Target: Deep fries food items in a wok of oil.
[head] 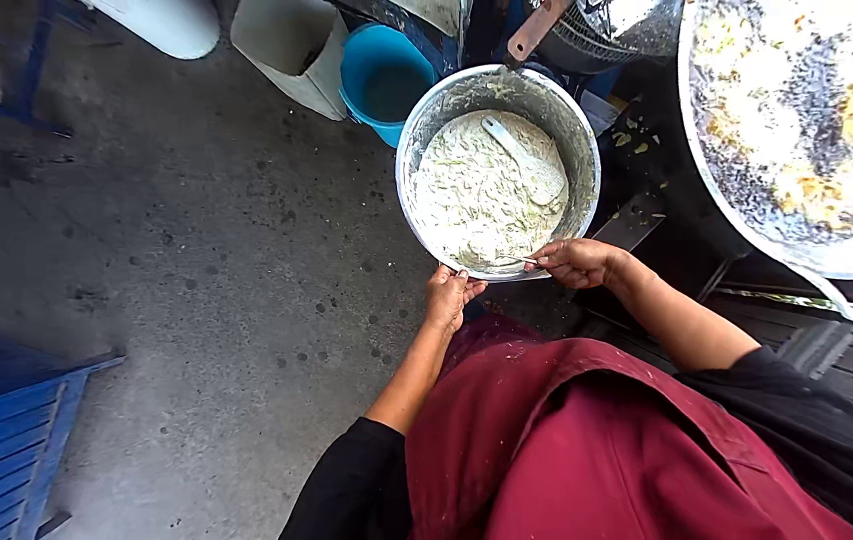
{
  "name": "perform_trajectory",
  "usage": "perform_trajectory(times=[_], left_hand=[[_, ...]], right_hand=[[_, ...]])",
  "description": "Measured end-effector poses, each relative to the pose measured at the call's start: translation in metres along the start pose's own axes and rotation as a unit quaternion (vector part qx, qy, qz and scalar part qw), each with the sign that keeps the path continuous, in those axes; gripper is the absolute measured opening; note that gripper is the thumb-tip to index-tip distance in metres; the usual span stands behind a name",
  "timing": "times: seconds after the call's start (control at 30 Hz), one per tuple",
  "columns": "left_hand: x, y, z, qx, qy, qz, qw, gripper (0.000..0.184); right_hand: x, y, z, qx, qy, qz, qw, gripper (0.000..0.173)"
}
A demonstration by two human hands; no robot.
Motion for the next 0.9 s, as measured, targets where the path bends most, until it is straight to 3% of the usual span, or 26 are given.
perform_trajectory(times=[0.2, 0.3, 0.4, 0.47, 0.53, 0.63, 0.77, 0.9], left_hand=[[0.008, -0.001, -0.002, -0.022, -0.033, -0.026, 0.999, 0.028], [0.003, -0.001, 0.005, -0.026, -0.034, -0.034, 0.999, 0.023], [0.011, -0.001, 0.007, -0.012, -0.056, -0.038, 0.998, 0.019], [0.021, -0.003, 0.008, -0.005, -0.074, -0.039, 0.997, 0.027], [0.032, -0.006, 0.007, 0.005, -0.092, -0.031, 0.995, 0.033], [0.049, -0.012, 0.005, 0.018, -0.112, -0.001, 0.994, 0.032], [0.066, -0.016, 0.004, 0.038, -0.143, 0.036, 0.988, 0.029], [0.085, -0.022, 0.002, 0.036, -0.190, 0.057, 0.979, 0.028]], right_hand=[[0.002, 0.034, -0.004, 0.094, -0.130, -0.003, 0.987, 0.032], [0.013, 0.074, -0.021, 0.161, -0.176, 0.018, 0.971, 0.028], [0.036, 0.129, -0.023, 0.203, -0.230, 0.110, 0.945, 0.030], [0.060, 0.170, -0.020, 0.222, -0.239, 0.229, 0.917, 0.031], [0.087, 0.213, -0.018, 0.244, -0.187, 0.390, 0.868, 0.030], [0.120, 0.254, -0.026, 0.216, 0.065, 0.604, 0.765, 0.029], [0.128, 0.230, -0.043, 0.085, 0.290, 0.686, 0.662, 0.027], [0.121, 0.227, -0.051, 0.084, 0.352, 0.693, 0.624, 0.023]])
Point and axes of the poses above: each hand's wrist, its own y-axis away from the middle knuckle, its own x-axis out of the back of the hand, z = x × y, the point moved 9 cm from there along -y, towards the middle knuckle, and after that the axes turned 11 degrees about z, right-handed, at the moved point
